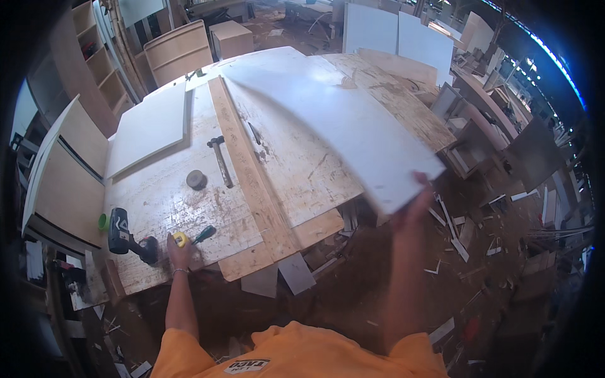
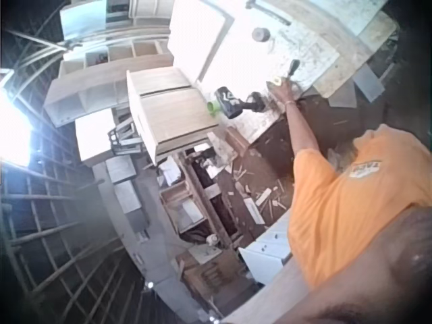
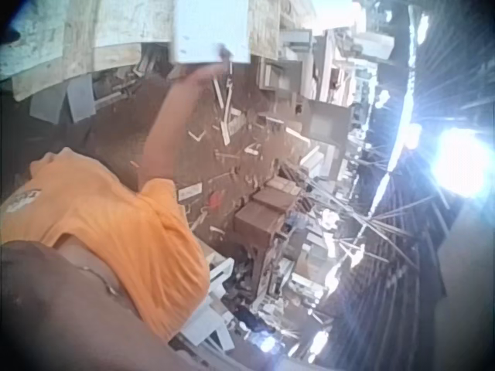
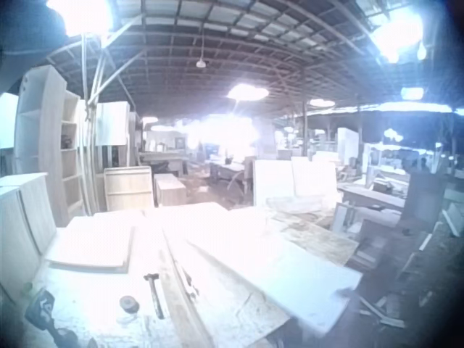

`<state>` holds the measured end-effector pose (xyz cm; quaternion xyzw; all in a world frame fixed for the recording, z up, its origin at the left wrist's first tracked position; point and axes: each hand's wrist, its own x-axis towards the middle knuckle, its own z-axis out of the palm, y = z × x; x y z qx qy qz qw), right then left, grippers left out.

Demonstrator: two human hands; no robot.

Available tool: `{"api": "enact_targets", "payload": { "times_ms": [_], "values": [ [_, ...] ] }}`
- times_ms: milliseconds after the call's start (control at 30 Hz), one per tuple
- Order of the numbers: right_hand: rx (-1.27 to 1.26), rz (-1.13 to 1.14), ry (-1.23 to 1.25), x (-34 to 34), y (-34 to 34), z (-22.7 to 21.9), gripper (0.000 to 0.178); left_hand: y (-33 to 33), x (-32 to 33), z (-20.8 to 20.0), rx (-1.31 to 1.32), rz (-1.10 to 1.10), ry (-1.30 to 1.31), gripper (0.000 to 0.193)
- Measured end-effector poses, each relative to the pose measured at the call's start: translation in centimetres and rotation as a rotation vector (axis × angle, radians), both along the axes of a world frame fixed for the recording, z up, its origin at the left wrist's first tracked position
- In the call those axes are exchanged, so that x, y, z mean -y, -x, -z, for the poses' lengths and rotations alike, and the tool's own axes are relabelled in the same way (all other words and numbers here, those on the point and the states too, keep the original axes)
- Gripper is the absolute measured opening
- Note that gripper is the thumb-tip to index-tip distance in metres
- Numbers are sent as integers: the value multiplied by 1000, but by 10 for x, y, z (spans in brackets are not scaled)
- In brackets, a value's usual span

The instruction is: The person organizes tools and materials in a workshop, handling a power drill, hammer, and various wooden panels. They move pieces of wood around the workspace, place a panel into a cabinet frame, and write on a small piece of wood with a marker.

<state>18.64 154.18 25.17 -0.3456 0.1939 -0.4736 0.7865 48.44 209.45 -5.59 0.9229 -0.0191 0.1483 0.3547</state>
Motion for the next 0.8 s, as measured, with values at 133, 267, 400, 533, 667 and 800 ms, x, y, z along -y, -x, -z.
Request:
{"api": "enact_targets", "payload": {
  "times_ms": [133, 267, 400, 533, 667, 800],
  "values": [
    [-147, 81, 202, 51, 112, -18, 61, -3, 12, -1, -74, -17, 29, 80],
    [-233, 278, 96, 27, 169, 29, 61, -5, 3, 11, -3, -57, 7, 77],
    [-231, 319, -116, -6, 199, 98, 70, -5, 16, 1, -57, -73, -50, 78],
    [-123, 367, -205, 22, 222, 124, 73, -23, 16, 5, -46, -95, -218, 79],
    [39, 240, -145, 82, 235, 120, 79, -21, 84, -22, 409, -111, -297, 68],
    [19, 240, -466, 98, 195, 203, 60, 57, 215, -41, 116, 352, 485, 51]
  ]
}}
